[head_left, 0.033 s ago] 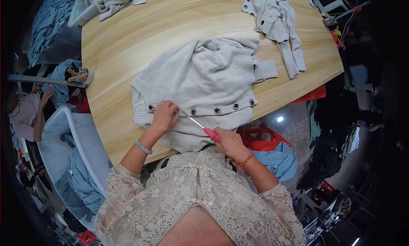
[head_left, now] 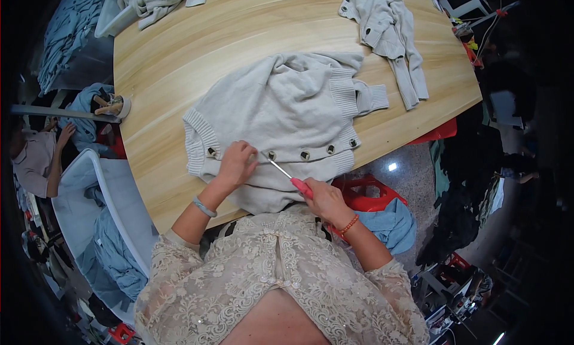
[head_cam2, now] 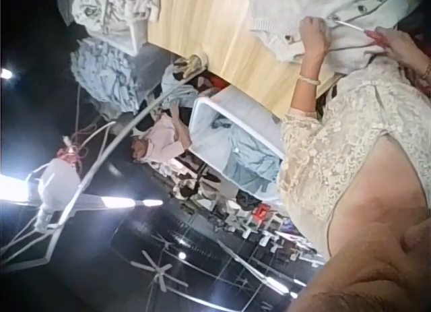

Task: Trimming loose threads from a white knit sweater with scissors and inspecting it.

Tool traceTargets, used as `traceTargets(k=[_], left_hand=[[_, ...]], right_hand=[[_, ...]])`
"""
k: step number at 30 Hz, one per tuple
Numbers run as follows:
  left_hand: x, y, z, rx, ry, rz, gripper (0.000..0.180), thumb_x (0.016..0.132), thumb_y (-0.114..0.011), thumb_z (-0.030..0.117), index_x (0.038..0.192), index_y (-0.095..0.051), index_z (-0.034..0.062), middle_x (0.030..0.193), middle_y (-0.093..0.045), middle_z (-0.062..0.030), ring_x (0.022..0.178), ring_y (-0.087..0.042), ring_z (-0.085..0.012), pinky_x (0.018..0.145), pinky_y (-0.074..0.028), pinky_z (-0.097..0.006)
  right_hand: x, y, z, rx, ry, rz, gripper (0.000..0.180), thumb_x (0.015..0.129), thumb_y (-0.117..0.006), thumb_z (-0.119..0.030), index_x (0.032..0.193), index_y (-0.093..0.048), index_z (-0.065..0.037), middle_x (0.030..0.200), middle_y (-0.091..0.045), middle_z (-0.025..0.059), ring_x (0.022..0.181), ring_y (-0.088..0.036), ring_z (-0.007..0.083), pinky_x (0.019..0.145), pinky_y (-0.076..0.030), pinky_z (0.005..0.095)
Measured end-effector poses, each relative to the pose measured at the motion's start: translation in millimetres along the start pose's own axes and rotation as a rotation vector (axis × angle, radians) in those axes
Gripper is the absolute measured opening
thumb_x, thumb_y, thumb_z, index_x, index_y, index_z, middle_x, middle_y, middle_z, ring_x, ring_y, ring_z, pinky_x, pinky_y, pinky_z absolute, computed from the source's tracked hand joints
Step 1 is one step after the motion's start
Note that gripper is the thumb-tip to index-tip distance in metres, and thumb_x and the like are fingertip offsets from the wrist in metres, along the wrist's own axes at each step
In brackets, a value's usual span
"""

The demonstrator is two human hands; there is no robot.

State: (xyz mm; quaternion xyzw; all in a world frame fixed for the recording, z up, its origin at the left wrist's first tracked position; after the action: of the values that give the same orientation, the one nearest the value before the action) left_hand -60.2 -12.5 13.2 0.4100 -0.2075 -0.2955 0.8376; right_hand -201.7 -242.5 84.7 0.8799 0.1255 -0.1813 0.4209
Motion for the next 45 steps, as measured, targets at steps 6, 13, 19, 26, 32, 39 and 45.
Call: traceTargets(k=[6, 13, 19, 26, 32, 39, 45], left_hand=[[17.2, -52.0, 19.2, -0.275, 0.124, -0.092, 0.027, 0.071, -0.071, 0.003, 0.093, -0.056, 0.0037, 0.093, -0.057, -0.0126, 0.08, -0.058, -0.0284, 0.07, -0.047, -0.036], [28.6, -53.5, 2.6, -0.405, 0.099, -0.245, 0.018, 0.07, -0.07, 0.004, 0.086, -0.06, 0.0039, 0.079, -0.058, -0.0122, 0.073, -0.058, -0.0296, 0.066, -0.047, -0.036], [50.8, -43.3, 64.5, -0.373, -0.038, -0.079, 0.028, 0.073, -0.069, 0.007, 0.1, -0.06, 0.0052, 0.101, -0.056, -0.0146, 0.092, -0.055, -0.0332, 0.08, -0.046, -0.041], [74.5, -91.1, 60.9, -0.29, -0.054, -0.316, 0.015, 0.071, -0.066, 0.004, 0.084, -0.058, 0.0034, 0.087, -0.057, -0.016, 0.086, -0.055, -0.0362, 0.076, -0.045, -0.043], [73.5, -87.6, 60.8, -0.331, -0.168, -0.286, 0.016, 0.068, -0.069, 0.005, 0.082, -0.061, 0.0037, 0.078, -0.057, -0.0129, 0.079, -0.055, -0.0325, 0.07, -0.045, -0.04], [105.0, -112.1, 110.1, -0.349, -0.093, -0.144, 0.029, 0.073, -0.07, 0.011, 0.099, -0.061, 0.0047, 0.096, -0.056, -0.0137, 0.096, -0.054, -0.0337, 0.083, -0.046, -0.041], [120.6, -140.6, 100.3, -0.183, -0.115, -0.424, 0.016, 0.071, -0.066, 0.005, 0.086, -0.06, 0.0054, 0.093, -0.057, -0.0129, 0.092, -0.054, -0.0324, 0.078, -0.046, -0.042]], right_hand=[[-26.6, 21.8, 15.9, -0.085, -0.106, 0.063, 0.02, 0.085, -0.06, -0.024, 0.095, -0.054, -0.008, 0.08, -0.063, 0.0194, 0.079, -0.062, 0.0385, 0.067, -0.048, 0.0499], [-29.3, 6.0, 5.1, -0.08, -0.14, -0.069, 0.019, 0.086, -0.058, -0.024, 0.096, -0.055, -0.008, 0.079, -0.064, 0.0193, 0.078, -0.063, 0.0391, 0.068, -0.048, 0.0502], [-59.5, 8.7, 32.4, 0.064, -0.2, 0.239, 0.02, 0.086, -0.058, -0.02, 0.099, -0.05, -0.008, 0.091, -0.062, 0.0164, 0.089, -0.06, 0.0365, 0.072, -0.048, 0.0496], [-73.9, 29.6, 43.8, -0.121, -0.338, 0.037, 0.022, 0.086, -0.059, -0.025, 0.099, -0.054, -0.007, 0.08, -0.064, 0.0195, 0.08, -0.063, 0.0392, 0.07, -0.049, 0.0503], [-73.5, 25.2, 50.3, 0.016, -0.249, 0.032, 0.023, 0.087, -0.058, -0.024, 0.101, -0.053, -0.007, 0.082, -0.064, 0.0206, 0.082, -0.062, 0.041, 0.071, -0.048, 0.0505], [-86.5, 39.9, 84.0, 0.064, -0.281, 0.172, 0.021, 0.087, -0.059, -0.021, 0.102, -0.051, -0.008, 0.088, -0.062, 0.0176, 0.086, -0.06, 0.0386, 0.072, -0.048, 0.0489], [-77.9, 58.6, 104.2, -0.059, -0.375, 0.022, 0.024, 0.085, -0.061, -0.025, 0.1, -0.053, -0.007, 0.083, -0.064, 0.0192, 0.082, -0.063, 0.0393, 0.069, -0.048, 0.0503]])
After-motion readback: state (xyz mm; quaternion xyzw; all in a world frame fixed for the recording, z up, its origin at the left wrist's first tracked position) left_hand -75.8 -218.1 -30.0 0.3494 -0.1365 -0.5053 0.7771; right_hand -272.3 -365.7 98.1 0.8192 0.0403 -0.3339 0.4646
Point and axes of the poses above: each hand's wrist, its own x-axis towards the middle knuckle, its own y-axis out of the back of the hand, z = x × y, the point moved 1 cm from there along x, towards the middle knuckle
